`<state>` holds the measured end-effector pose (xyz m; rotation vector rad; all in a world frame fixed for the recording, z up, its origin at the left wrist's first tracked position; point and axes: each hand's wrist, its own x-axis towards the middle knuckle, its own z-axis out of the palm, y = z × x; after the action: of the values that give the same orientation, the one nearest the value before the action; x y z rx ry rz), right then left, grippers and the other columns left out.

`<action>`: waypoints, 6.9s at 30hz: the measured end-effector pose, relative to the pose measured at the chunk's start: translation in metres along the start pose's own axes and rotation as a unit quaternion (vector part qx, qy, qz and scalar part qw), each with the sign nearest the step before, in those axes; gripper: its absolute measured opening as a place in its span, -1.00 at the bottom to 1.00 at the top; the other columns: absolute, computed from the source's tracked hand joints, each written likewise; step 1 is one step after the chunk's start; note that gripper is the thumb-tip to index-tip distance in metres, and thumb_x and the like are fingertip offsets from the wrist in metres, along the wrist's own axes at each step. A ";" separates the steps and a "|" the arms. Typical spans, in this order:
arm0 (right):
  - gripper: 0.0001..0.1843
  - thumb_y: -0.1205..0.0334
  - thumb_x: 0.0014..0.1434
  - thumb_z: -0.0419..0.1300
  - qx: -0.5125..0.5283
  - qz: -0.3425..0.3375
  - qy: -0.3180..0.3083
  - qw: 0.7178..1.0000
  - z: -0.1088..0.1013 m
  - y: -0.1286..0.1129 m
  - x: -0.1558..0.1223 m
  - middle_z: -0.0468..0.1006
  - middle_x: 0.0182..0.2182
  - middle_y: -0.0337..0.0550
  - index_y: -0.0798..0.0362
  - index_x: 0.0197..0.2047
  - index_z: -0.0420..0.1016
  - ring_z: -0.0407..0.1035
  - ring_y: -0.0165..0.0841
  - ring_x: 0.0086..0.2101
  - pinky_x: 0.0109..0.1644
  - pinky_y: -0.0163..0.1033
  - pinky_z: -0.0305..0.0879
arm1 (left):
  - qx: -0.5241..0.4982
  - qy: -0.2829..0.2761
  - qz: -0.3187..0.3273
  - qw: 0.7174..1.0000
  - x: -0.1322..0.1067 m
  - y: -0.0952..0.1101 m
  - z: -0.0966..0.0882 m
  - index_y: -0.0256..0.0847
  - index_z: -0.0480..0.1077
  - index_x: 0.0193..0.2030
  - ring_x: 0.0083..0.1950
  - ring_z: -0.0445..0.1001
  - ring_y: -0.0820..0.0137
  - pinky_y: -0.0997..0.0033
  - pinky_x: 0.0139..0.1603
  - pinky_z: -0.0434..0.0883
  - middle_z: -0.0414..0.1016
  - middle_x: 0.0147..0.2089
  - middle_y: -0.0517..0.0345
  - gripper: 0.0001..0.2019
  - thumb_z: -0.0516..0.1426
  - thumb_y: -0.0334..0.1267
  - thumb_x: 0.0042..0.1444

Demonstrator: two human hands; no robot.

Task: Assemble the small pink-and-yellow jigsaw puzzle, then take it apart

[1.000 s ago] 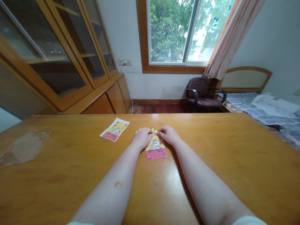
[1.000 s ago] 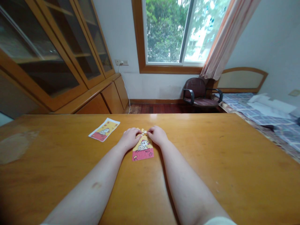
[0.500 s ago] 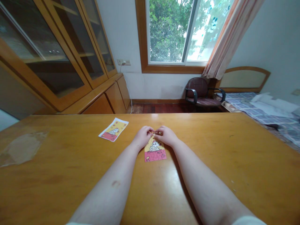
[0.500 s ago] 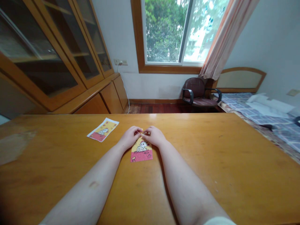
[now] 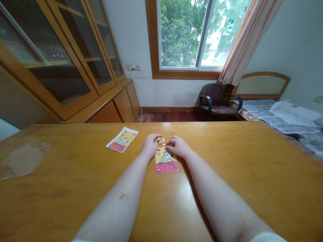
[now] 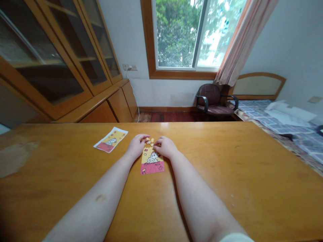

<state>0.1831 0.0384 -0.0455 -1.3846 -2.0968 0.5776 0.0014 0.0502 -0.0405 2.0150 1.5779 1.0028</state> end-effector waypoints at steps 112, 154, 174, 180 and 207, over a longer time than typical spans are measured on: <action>-0.81 0.18 -0.03 0.27 0.240 0.101 0.122 0.958 -0.004 0.023 0.008 0.54 -0.42 -0.16 0.09 -0.33 0.56 0.36 -0.39 -0.43 -0.29 -0.26 0.30 | 0.022 -0.142 0.086 0.986 -0.009 0.014 -0.001 -0.17 0.51 -0.29 -0.18 0.46 0.29 0.34 -0.14 0.34 0.55 -0.26 0.10 -0.82 0.11 -0.17 0.12; -0.85 0.34 -0.01 0.26 0.240 0.089 0.038 0.966 0.005 0.009 0.007 0.57 -0.43 -0.21 0.08 -0.29 0.55 0.40 -0.40 -0.40 -0.27 -0.30 0.32 | -0.081 -0.063 0.024 0.994 -0.007 0.010 0.001 -0.20 0.42 -0.14 -0.14 0.49 0.33 0.31 -0.06 0.40 0.54 -0.17 0.08 -0.81 0.06 -0.33 0.12; -0.82 0.11 0.08 0.27 0.096 0.043 0.096 0.990 -0.002 0.003 0.003 0.58 -0.41 -0.13 0.03 -0.37 0.62 0.41 -0.32 -0.35 -0.23 -0.25 0.27 | -0.199 -0.072 -0.021 0.977 -0.005 0.001 0.010 -0.22 0.47 -0.23 -0.30 0.50 0.37 0.38 -0.24 0.44 0.55 -0.34 0.12 -0.79 0.19 -0.17 0.02; -0.83 0.11 0.09 0.27 0.073 0.024 0.101 0.992 -0.003 0.003 0.002 0.56 -0.44 -0.12 0.00 -0.41 0.63 0.40 -0.31 -0.36 -0.25 -0.25 0.25 | -0.218 -0.060 -0.028 0.974 -0.005 0.000 0.010 -0.22 0.51 -0.26 -0.26 0.53 0.34 0.34 -0.17 0.45 0.59 -0.30 0.10 -0.80 0.19 -0.16 0.02; -0.75 0.13 0.17 0.19 -0.076 0.107 0.107 0.986 -0.009 0.006 0.003 0.58 -0.16 -0.12 -0.02 -0.12 0.58 0.35 -0.25 -0.09 0.02 -0.16 0.14 | 0.158 -0.023 -0.083 0.984 -0.006 0.004 -0.008 -0.10 0.53 -0.11 -0.01 0.47 0.22 0.26 0.03 0.37 0.57 -0.05 0.08 -0.68 0.01 -0.36 0.10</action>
<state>0.1920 0.0440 -0.0419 -1.6924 -1.8663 0.3370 -0.0020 0.0428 -0.0342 2.0437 1.9435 0.6718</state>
